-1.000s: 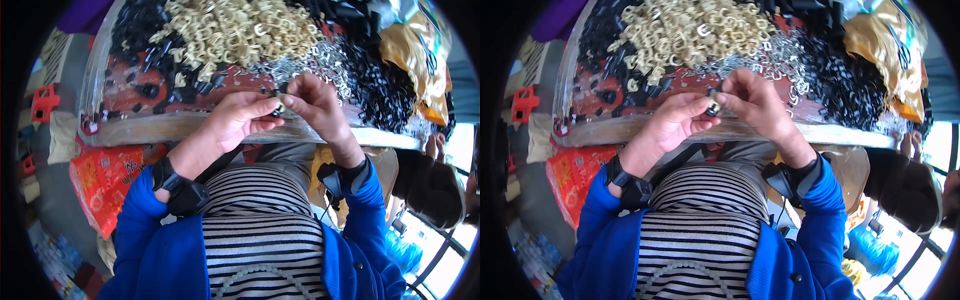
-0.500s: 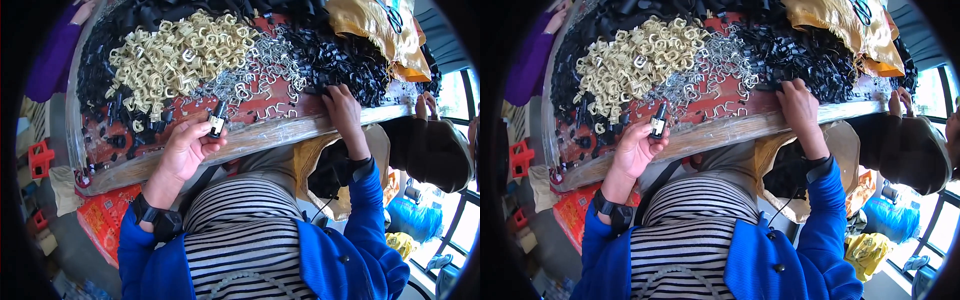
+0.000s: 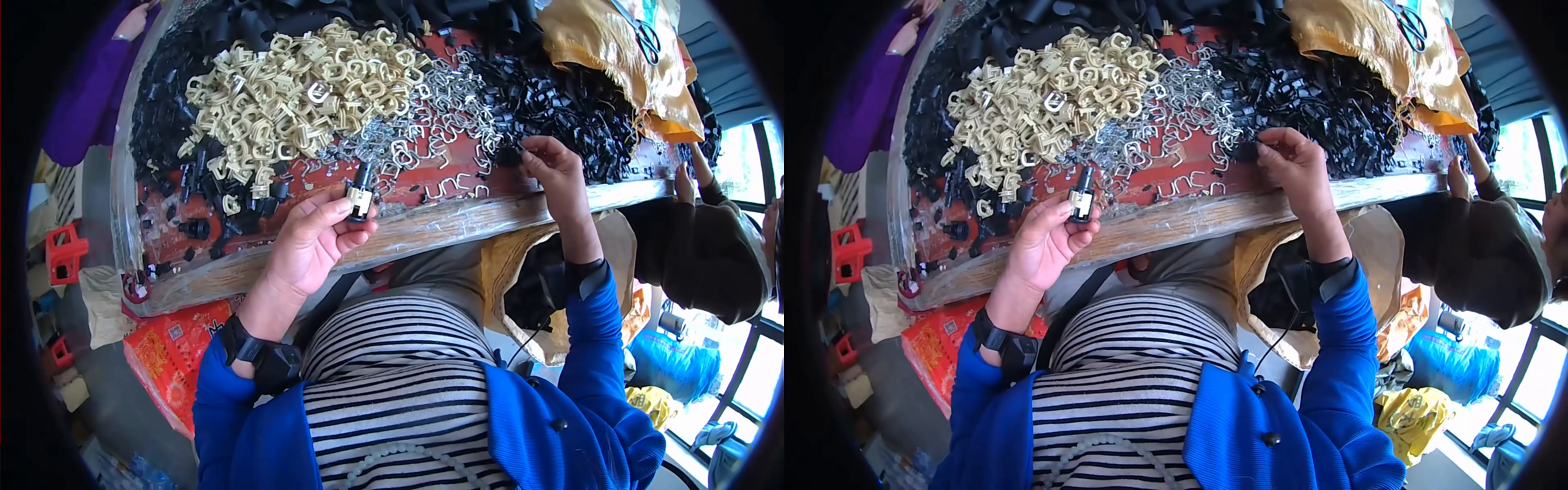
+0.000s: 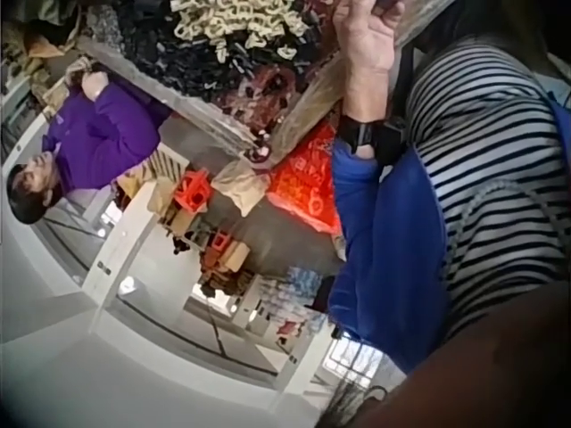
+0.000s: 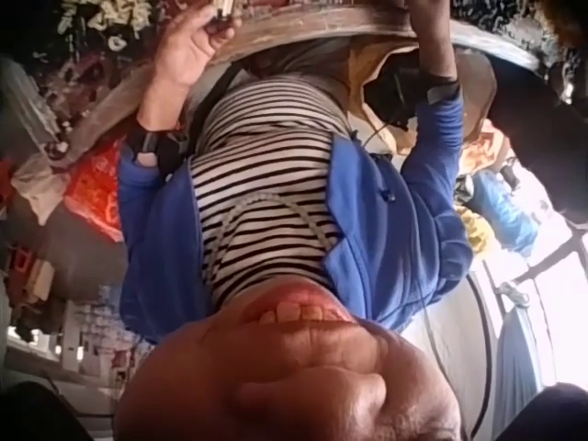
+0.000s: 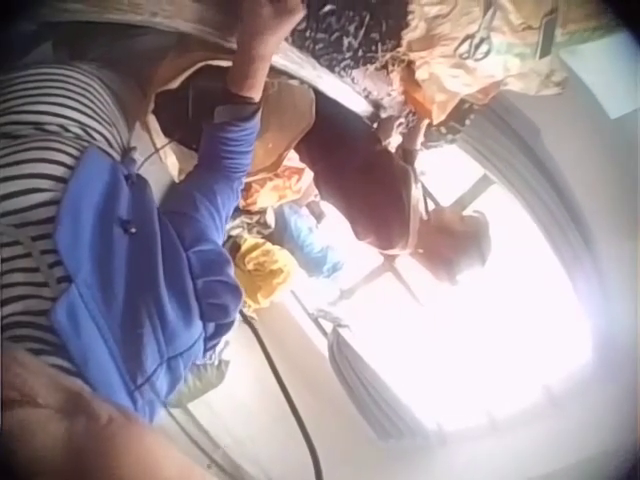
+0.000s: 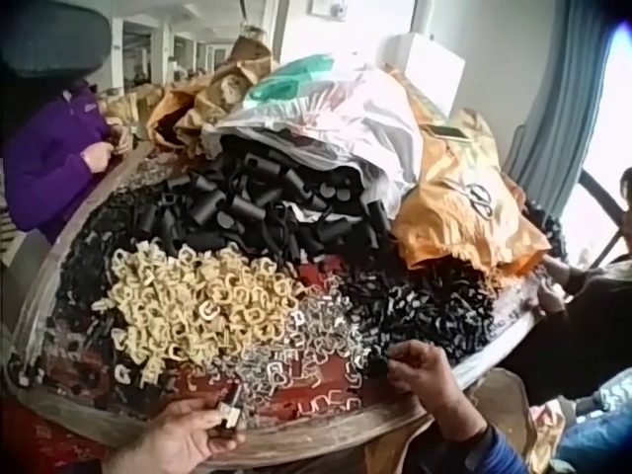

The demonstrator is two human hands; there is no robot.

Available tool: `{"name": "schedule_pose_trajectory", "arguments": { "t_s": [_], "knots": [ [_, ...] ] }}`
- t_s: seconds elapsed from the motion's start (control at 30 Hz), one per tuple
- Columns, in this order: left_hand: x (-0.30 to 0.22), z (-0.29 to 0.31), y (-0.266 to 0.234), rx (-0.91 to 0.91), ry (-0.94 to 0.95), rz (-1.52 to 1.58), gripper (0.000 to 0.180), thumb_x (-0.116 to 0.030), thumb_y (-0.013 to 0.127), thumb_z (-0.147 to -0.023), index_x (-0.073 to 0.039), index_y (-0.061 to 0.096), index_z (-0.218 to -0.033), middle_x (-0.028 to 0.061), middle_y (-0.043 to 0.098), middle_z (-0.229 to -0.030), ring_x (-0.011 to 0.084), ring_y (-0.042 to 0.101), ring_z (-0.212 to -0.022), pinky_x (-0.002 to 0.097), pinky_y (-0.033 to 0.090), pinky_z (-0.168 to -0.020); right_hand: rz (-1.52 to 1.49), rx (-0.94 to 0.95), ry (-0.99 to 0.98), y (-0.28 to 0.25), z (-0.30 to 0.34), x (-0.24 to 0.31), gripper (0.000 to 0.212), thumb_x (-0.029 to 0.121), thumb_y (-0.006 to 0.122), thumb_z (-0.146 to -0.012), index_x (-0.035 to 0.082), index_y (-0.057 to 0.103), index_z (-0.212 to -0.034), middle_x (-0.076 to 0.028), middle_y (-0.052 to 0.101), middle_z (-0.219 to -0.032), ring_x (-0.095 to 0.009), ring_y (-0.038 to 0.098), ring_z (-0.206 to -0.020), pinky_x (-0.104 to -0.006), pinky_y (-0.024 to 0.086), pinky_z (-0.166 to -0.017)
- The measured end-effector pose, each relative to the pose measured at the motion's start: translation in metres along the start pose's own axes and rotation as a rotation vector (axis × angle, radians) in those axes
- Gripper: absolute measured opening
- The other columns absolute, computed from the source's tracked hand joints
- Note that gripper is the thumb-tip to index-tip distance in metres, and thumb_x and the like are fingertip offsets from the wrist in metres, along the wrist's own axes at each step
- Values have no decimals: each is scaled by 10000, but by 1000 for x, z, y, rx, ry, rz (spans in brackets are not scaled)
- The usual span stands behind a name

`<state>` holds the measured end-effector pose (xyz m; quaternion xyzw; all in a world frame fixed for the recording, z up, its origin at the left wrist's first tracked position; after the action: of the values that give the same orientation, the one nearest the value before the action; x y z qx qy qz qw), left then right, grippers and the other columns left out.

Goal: The person assembles components by hand, picking up a black plastic housing, a small white plastic insert, and a metal clip from the table. They fit the white insert into the housing, slide the metal clip onto the assembly, and then place the completed unit into a black plastic tube.

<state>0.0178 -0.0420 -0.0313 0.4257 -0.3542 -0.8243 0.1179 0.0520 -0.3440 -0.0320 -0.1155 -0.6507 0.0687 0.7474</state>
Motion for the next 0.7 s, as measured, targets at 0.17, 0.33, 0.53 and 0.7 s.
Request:
{"name": "schedule_pose_trajectory", "arguments": {
  "t_s": [0.17,0.33,0.53,0.7],
  "knots": [
    [1,0,0,13,1,30,209,-139,502,-779,3,514,-933,104,568,-836,154,573,-730,216,484,-633,-237,45,-20,33,3,19,100,37,505,-785,2,533,-874,7,514,-661,-51,461,-547,-164,370,-511],
    [3,0,-3,25,8,46,253,-141,478,-790,20,489,-985,107,558,-876,148,563,-749,222,479,-638,-181,184,-34,71,11,42,113,51,496,-796,-2,530,-889,8,506,-662,-44,436,-531,-163,353,-492],
    [3,3,-4,40,14,54,238,-143,481,-794,7,496,-979,92,559,-879,146,562,-761,227,472,-670,-256,313,-9,112,24,52,136,52,480,-807,-3,535,-917,16,491,-662,-44,412,-518,-154,324,-454],
    [4,2,-1,42,23,80,217,-155,524,-781,-15,521,-946,63,560,-864,130,558,-760,221,455,-683,-230,248,-153,138,37,71,176,64,484,-806,-16,535,-954,0,498,-678,-53,428,-537,-167,346,-458]
  ]
}}
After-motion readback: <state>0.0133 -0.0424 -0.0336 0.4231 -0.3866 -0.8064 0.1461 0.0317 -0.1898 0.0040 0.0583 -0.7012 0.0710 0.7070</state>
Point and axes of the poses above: each hand's wrist, its own z-axis away from the middle knuckle, its own y-axis out of the palm, x = y × z, the point moved 5 cm from there along -z, towards the middle knuckle
